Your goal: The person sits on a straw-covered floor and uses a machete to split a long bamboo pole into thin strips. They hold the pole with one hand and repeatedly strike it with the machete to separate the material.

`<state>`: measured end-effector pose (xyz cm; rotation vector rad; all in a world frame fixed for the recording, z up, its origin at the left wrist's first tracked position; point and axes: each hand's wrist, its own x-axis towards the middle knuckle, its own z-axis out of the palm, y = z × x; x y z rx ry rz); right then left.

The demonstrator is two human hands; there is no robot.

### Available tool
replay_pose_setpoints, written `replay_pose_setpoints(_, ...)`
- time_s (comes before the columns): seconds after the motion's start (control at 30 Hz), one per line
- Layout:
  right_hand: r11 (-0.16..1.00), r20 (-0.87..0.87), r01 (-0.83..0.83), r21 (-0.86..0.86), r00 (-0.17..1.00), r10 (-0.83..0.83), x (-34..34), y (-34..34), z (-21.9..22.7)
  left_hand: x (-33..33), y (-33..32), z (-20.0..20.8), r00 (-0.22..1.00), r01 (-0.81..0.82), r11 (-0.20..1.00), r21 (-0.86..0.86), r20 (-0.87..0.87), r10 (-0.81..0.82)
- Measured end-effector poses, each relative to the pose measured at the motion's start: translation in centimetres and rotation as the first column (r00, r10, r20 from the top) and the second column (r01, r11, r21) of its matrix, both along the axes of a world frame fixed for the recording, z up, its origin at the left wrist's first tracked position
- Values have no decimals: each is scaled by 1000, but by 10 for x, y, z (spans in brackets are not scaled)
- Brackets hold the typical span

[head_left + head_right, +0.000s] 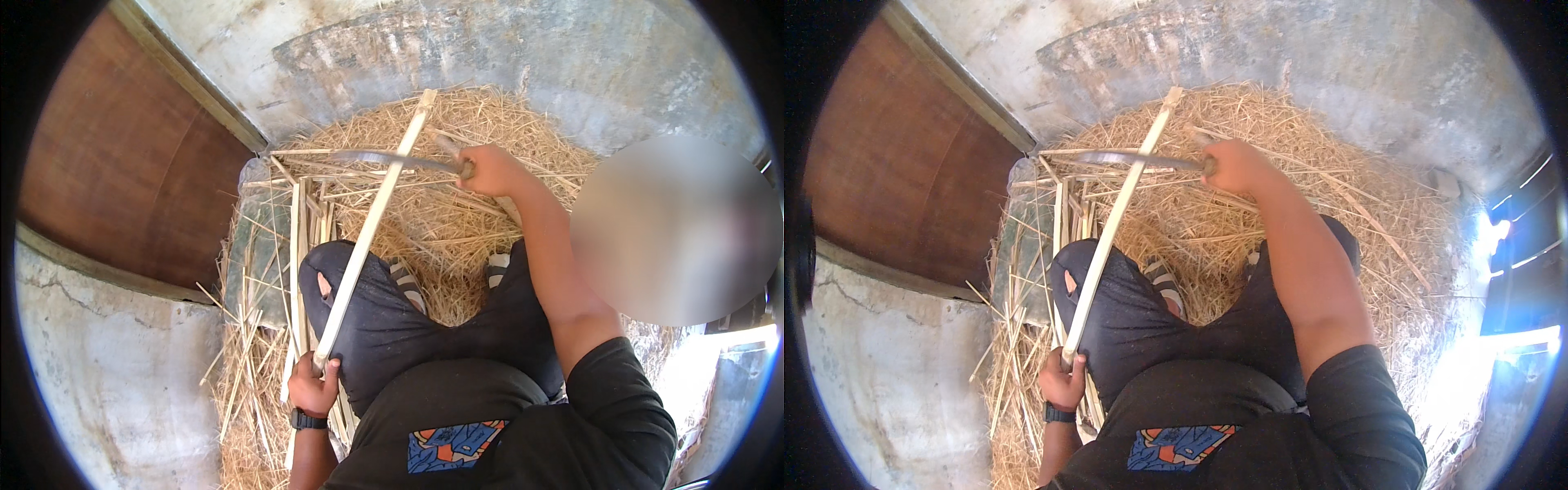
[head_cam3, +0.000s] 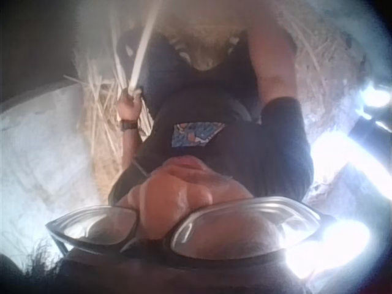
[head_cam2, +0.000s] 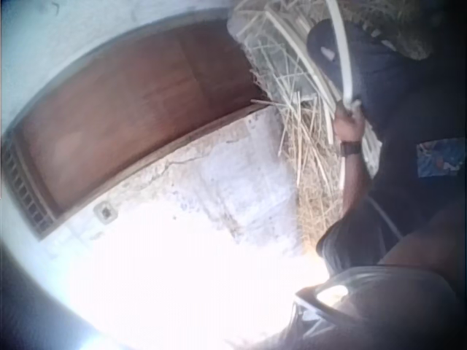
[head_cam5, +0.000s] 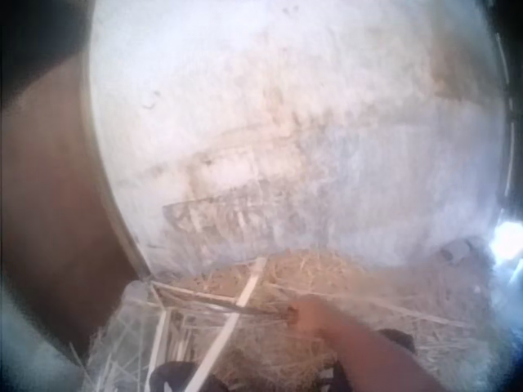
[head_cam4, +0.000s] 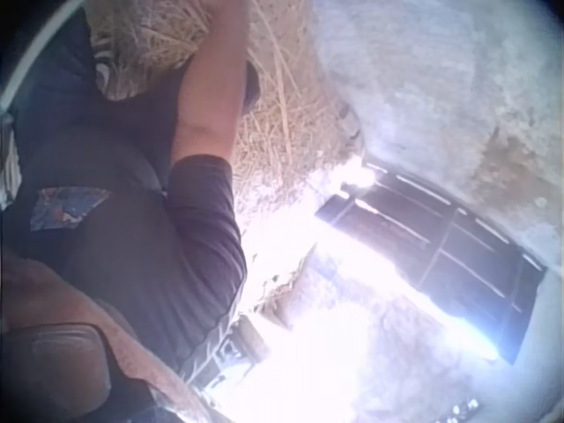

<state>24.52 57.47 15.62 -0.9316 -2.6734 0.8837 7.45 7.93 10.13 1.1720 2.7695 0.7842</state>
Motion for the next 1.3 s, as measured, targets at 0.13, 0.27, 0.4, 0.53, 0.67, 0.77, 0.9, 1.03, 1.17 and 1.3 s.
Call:
replay_pose_setpoints(0.13, 986, -10, 168, 1, 986, -168, -2, 8, -3, -5, 3, 3, 1000, 16, 998, -65, 18, -15)
replay_pose_setpoints(0.27, 996, 61, -46, 76, 997, 41, -12, -17, 10, -20, -2, 4, 956, 117, 993, 30, 266, -121)
replay_pose_setpoints(0.4, 964, 191, -230, 132, 960, 203, -7, -18, 25, -23, -6, 3, 931, 162, 985, 62, 321, -173)
replay_pose_setpoints(0.53, 986, 70, 159, -48, 985, -155, 20, 20, 15, -26, -1, 3, 953, 172, 985, 30, 247, -174)
replay_pose_setpoints(0.67, 989, 74, 143, 27, 987, -145, 22, 12, 22, -25, 2, 3, 953, 170, 985, 12, 251, -168)
replay_pose_setpoints(0.77, 996, 169, -28, 86, 986, 13, 11, -3, 38, -22, 0, 2, 941, 160, 986, 54, 294, -169)
replay_pose_setpoints(0.9, 984, 61, 175, -13, 983, -174, 28, 31, 12, -25, 2, 4, 958, 177, 984, 11, 228, -175)
replay_pose_setpoints(1.03, 969, 55, 244, 33, 968, -245, 28, 35, 10, -24, 5, 10, 975, 146, 988, -45, 173, -136)
replay_pose_setpoints(1.17, 990, 128, 67, 125, 988, -83, 13, 2, 34, -21, 0, 0, 979, 125, 992, -18, 164, -121)
replay_pose_setpoints(1.3, 982, 163, 181, 54, 969, -188, 24, 22, 22, -23, 2, -7, 987, 116, 993, -23, 114, -112)
